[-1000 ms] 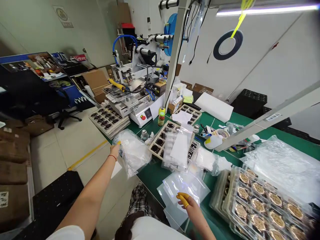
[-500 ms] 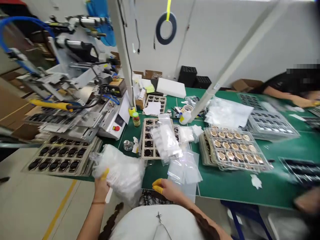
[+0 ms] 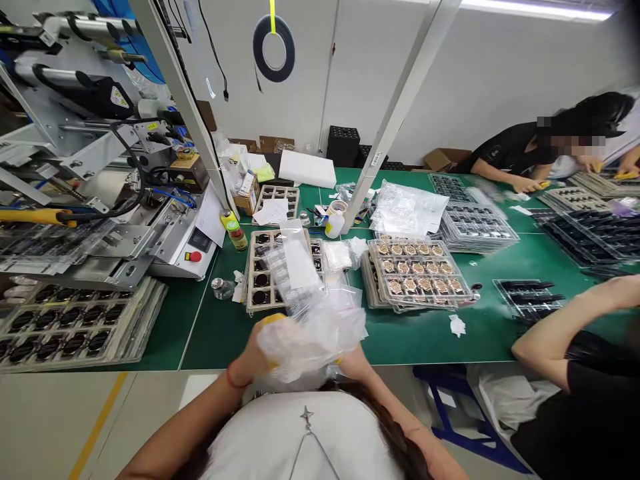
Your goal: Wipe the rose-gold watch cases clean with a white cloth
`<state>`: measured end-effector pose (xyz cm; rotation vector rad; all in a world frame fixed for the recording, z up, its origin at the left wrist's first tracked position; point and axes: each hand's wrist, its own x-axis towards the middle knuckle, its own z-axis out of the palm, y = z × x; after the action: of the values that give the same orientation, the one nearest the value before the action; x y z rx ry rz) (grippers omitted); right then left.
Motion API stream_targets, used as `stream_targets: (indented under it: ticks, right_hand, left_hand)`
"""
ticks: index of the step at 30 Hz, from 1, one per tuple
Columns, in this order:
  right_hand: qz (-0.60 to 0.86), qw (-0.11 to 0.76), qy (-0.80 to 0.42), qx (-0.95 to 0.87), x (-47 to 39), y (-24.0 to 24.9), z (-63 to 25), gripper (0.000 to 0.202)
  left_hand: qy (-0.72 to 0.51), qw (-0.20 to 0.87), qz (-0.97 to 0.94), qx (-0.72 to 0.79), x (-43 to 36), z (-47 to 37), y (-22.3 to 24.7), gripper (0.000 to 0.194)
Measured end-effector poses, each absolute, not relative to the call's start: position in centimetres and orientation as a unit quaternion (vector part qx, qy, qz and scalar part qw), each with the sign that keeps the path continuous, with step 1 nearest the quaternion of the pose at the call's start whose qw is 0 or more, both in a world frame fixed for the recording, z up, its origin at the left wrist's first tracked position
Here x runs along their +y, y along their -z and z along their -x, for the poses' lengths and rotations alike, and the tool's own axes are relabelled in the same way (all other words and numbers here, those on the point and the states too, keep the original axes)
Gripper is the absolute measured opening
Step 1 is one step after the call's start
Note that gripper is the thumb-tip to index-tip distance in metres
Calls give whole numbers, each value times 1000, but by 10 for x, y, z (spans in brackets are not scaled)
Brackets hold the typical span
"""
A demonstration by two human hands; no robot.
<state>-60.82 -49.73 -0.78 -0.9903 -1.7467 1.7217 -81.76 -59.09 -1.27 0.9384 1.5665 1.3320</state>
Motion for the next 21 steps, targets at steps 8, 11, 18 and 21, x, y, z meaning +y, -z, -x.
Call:
stream_targets:
  ticks: [8,11,18,21]
  right_hand:
    - [557,337,-636,-414,-404,68,500,56]
    - [576,300,-643,-407,-376,109,514,58]
    - [622,218,-573,-487,-361,162,544,34]
    - [607,210,-515,-567,-373,151,547,28]
  left_hand:
    - [-575,444,-369,580,-545,743,42,63]
    - [-606,397,-228,651,-584,765,86,51]
    - [-586,216,-21,780,-666,857,152,43]
    - [-545,208,-17,812,-660,890,176,34]
